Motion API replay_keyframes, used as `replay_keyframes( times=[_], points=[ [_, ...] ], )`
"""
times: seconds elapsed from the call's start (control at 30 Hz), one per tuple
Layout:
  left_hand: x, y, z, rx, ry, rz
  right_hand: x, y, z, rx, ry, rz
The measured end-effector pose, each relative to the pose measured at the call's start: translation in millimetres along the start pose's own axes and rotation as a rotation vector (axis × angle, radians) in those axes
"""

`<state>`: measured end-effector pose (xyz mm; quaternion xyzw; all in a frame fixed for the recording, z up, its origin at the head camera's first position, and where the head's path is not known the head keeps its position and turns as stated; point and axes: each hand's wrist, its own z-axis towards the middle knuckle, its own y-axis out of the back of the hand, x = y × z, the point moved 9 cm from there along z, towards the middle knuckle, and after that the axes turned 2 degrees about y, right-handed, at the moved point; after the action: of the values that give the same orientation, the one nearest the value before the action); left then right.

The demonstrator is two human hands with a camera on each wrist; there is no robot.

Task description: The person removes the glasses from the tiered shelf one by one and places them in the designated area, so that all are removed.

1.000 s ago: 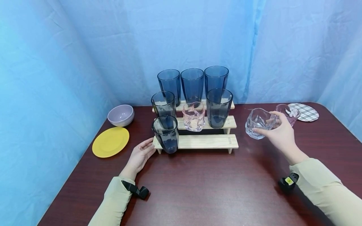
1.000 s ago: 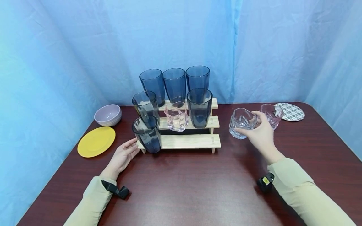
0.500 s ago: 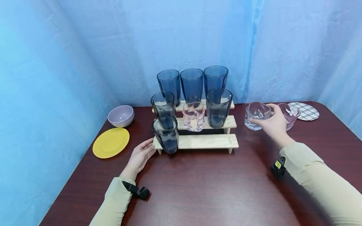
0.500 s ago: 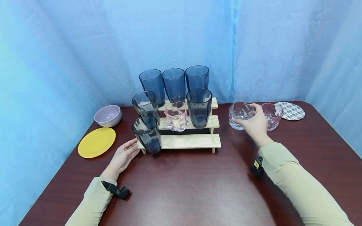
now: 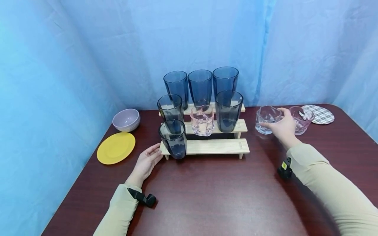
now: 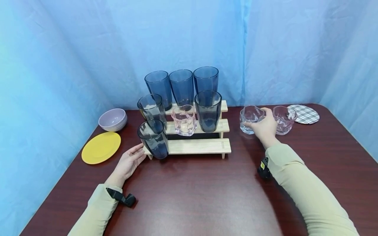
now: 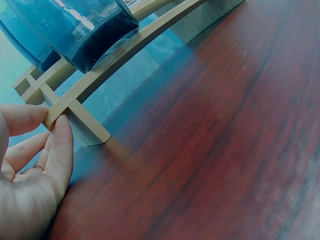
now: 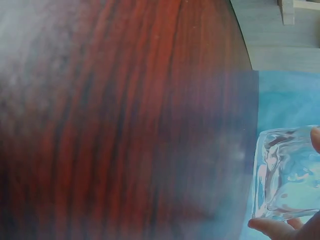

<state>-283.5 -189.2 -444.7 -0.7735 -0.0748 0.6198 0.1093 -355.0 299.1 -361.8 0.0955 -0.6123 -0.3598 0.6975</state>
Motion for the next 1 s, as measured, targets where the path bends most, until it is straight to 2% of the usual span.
replay_keyframes(
  times=[0.6, 1.0],
  points=[
    [1.0, -0.4, -0.9, 0.005, 0.012, 0.012, -16, -3, 2.4, 0.044, -0.074, -0.034],
    [0.8, -0.9, -1.2, 0.011, 0.008, 0.027, -14, -2, 4.9, 0.085, -0.020, -0.072]
  ],
)
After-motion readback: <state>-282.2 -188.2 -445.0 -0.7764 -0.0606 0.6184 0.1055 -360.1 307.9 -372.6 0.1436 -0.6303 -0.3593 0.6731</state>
